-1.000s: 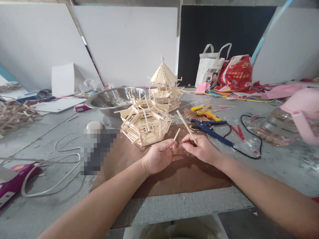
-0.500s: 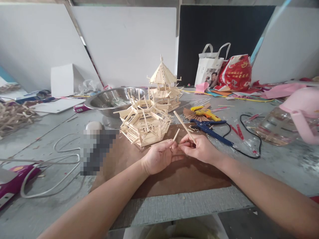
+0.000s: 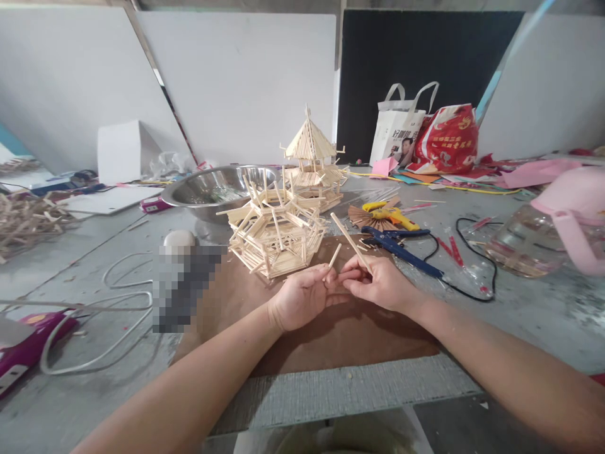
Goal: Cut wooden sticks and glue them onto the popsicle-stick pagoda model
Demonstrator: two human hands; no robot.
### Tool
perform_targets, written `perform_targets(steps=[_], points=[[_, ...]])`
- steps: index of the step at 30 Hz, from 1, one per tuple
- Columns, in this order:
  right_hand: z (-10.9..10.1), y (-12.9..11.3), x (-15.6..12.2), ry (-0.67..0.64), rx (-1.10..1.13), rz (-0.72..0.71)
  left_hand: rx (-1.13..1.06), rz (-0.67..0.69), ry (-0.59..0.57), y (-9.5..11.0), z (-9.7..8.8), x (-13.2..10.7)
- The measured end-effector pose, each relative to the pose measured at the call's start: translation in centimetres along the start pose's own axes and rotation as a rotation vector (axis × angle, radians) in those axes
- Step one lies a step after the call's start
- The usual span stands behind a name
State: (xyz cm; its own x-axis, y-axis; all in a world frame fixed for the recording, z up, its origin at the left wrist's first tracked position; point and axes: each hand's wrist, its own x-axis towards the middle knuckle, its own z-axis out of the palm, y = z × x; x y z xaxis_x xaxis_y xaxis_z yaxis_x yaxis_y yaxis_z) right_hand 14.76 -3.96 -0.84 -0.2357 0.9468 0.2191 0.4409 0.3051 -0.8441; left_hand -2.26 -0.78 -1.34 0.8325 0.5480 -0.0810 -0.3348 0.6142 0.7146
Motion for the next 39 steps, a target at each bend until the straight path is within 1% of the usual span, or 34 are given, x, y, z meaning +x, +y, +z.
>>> perform_targets(steps=[11,25,39], points=[[0.13,0.33,0.15,0.01,0.019,-0.005,-0.008,-0.015,0.035,0.02,0.06,-0.03],[0.13,-0.11,0.12,0.018,0.035,0.018,-0.003,-0.017,0.035,-0.03,0.03,0.02],[0.07,-0.18,0.14,0.016,0.02,0.011,-0.005,-0.017,0.032,-0.02,-0.11,0.04]])
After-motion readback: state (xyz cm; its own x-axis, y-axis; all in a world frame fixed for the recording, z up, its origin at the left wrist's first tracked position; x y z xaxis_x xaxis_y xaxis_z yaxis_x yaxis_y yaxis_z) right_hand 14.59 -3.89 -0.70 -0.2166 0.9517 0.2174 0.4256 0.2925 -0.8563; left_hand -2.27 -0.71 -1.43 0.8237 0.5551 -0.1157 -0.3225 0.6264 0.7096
